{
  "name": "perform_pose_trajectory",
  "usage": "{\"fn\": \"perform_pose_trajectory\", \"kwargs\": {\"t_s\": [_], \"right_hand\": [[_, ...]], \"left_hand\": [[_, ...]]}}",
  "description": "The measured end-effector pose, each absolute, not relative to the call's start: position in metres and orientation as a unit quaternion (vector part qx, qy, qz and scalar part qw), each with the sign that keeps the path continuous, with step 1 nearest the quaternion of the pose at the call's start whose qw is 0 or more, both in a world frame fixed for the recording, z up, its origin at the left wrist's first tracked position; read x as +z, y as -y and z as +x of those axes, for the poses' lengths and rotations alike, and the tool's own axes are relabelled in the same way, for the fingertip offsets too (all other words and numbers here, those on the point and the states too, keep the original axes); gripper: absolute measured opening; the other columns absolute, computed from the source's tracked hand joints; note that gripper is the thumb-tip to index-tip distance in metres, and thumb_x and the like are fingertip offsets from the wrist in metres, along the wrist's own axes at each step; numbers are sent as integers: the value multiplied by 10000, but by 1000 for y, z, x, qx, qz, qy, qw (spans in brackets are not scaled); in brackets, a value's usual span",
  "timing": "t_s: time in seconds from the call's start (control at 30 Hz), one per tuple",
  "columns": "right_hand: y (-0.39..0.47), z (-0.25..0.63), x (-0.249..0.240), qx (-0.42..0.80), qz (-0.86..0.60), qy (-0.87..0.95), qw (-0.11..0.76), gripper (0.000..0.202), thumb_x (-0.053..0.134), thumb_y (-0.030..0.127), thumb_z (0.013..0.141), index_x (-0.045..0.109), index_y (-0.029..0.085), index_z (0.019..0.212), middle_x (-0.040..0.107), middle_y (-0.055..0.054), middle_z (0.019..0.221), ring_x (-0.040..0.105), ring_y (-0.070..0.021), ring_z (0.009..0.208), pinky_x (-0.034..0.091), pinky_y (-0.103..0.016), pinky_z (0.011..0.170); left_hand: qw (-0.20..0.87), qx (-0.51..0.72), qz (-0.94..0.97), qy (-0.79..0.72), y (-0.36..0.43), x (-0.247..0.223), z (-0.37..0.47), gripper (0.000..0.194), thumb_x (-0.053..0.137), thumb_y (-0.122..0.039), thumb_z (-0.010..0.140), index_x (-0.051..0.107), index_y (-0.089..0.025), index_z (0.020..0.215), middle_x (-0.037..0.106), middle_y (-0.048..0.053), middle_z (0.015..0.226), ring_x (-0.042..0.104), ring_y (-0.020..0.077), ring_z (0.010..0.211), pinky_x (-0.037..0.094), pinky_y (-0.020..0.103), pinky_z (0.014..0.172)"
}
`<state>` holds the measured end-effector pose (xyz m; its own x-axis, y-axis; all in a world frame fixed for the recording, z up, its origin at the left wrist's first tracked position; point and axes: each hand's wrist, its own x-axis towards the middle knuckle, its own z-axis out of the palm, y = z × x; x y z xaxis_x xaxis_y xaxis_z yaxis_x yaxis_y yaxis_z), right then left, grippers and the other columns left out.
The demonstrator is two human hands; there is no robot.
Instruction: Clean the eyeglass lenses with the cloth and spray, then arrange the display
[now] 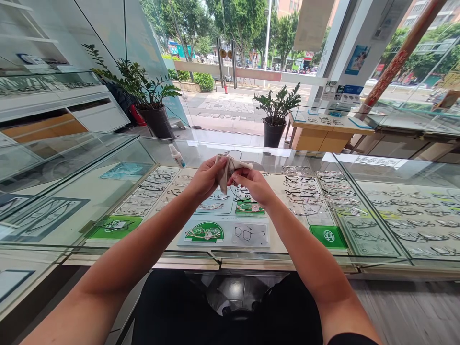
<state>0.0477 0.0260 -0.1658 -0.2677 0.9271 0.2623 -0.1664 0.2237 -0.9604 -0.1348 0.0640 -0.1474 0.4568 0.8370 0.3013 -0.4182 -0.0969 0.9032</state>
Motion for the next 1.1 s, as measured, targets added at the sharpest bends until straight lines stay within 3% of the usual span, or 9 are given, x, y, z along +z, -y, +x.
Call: {"fn": "perform_pose_trajectory", "kwargs": {"t_s": [0.17, 0.33, 0.57, 0.8, 1.1], "right_hand": [[-24, 47, -164, 530, -318, 608, 499, 406, 923, 639, 871, 759, 269, 900, 799, -50, 890, 700, -245, 916, 564, -462, 933], [-26, 47, -167, 526, -315, 616, 494, 370, 900, 618, 900, 786, 270, 948, 787, -46, 894, 699, -245, 926, 571, -463, 931], [-29, 49, -168, 537, -335, 571, 522, 391, 944, 611, 824, 793, 259, 902, 810, -50, 888, 675, -234, 892, 502, -412, 825], [-27, 54, -162, 546, -339, 532, 551, 401, 959, 608, 800, 794, 253, 884, 813, -48, 937, 666, -211, 887, 501, -385, 816], [-27, 58, -160, 552, -324, 504, 580, 453, 1019, 645, 749, 782, 269, 839, 821, -17, 918, 627, -179, 842, 478, -346, 792]], "left_hand": [[641, 479, 567, -196, -62, -146, -135, 625, 976, -723, 830, 672, -182, 901, 704, 7, 628, 655, 140, 524, 549, 262, 553], [641, 481, 568, -187, -62, -147, -135, 583, 1044, -616, 792, 701, -177, 964, 707, -13, 651, 624, 128, 486, 535, 264, 524], [652, 467, 569, -183, -66, -153, -138, 500, 1063, -460, 797, 769, -163, 1071, 761, 22, 784, 676, 135, 620, 589, 281, 645], [652, 470, 560, -202, -73, -159, -138, 421, 960, -562, 911, 820, -188, 1046, 783, 50, 867, 716, 170, 773, 632, 305, 776], [645, 510, 522, -227, -80, -162, -137, 601, 1038, -674, 769, 827, -160, 997, 782, 33, 863, 685, 148, 773, 574, 252, 722]]}}
